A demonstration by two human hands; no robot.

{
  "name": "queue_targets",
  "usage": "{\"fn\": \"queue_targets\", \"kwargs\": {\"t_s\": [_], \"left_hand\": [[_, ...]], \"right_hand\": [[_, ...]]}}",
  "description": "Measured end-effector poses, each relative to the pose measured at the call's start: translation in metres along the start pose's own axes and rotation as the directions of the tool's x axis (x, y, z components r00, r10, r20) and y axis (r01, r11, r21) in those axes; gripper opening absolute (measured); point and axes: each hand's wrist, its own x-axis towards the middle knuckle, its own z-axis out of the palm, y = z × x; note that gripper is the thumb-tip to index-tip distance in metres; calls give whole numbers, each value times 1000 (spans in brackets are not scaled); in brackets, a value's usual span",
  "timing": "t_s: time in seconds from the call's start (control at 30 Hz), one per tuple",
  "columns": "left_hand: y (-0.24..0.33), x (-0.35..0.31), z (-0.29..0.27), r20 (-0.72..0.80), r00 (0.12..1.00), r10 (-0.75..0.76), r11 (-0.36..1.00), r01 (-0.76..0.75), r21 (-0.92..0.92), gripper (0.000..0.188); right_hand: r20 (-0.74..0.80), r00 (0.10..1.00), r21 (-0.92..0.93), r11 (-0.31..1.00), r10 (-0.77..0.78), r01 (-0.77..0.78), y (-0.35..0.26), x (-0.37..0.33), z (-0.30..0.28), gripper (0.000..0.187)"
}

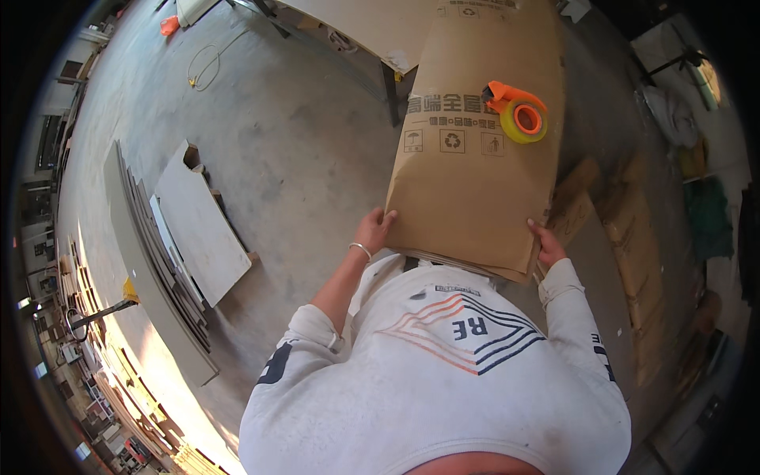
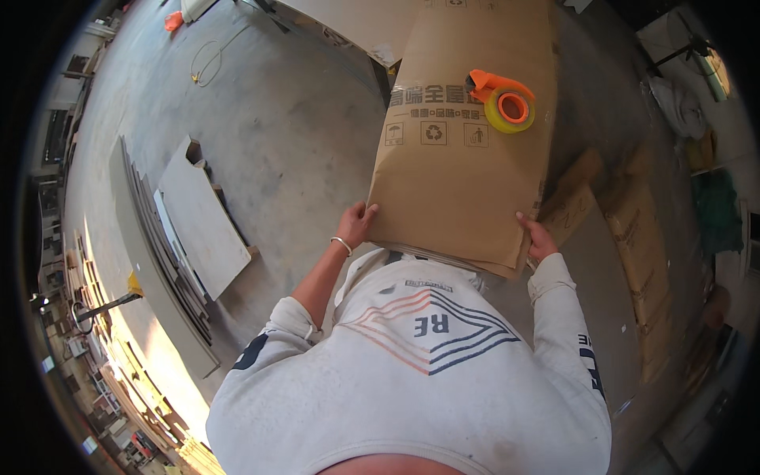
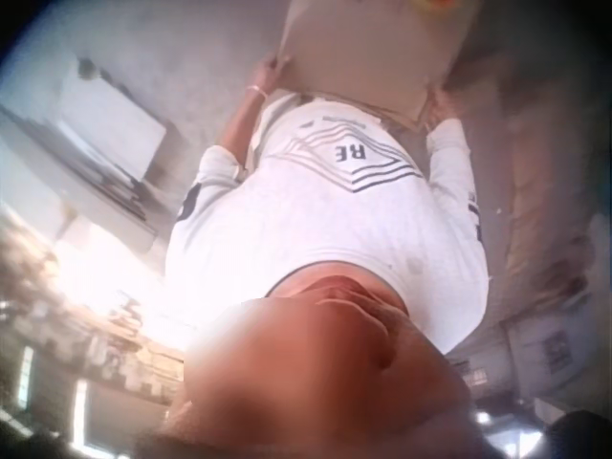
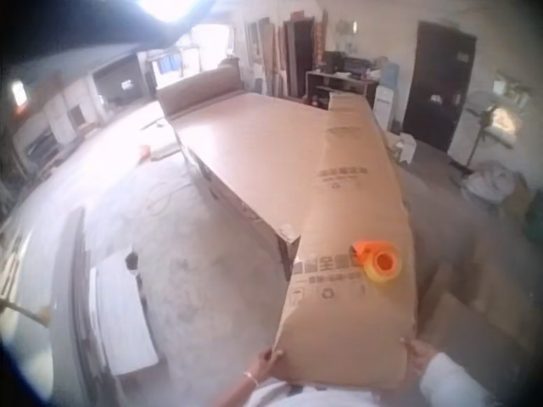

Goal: The person folds a large cardboard sheet on a work table and secures the seams with clear packing tape using a handheld tape dispenser. The person then lifts the taped package and places it on the floor next to other similar packages.

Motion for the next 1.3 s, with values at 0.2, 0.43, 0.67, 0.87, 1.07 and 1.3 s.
{"fn": "queue_targets", "kwargs": {"t_s": [0.2,0.43,0.67,0.87,1.07,1.3], "left_hand": [[-23,17,3,125,991,51,976,-23,-215,48],[-35,-15,-16,338,939,-68,951,164,-263,48],[-52,7,-16,317,947,44,999,-51,14,55],[-43,26,-25,334,940,-72,997,61,43,58],[-10,31,-31,307,943,-131,959,198,-201,48],[14,71,-14,381,923,-55,843,247,-478,47]], "right_hand": [[-6,1000,22,1000,19,-19,2,11,-12,56],[-7,1000,0,1000,1,-1,7,6,-11,58],[4,1000,-18,999,-30,30,2,0,-1,57],[25,1000,10,1000,-18,17,6,8,-12,57],[-60,994,-69,994,-88,84,8,2,-10,58],[-2,992,-123,984,-130,128,9,5,-13,56]]}}
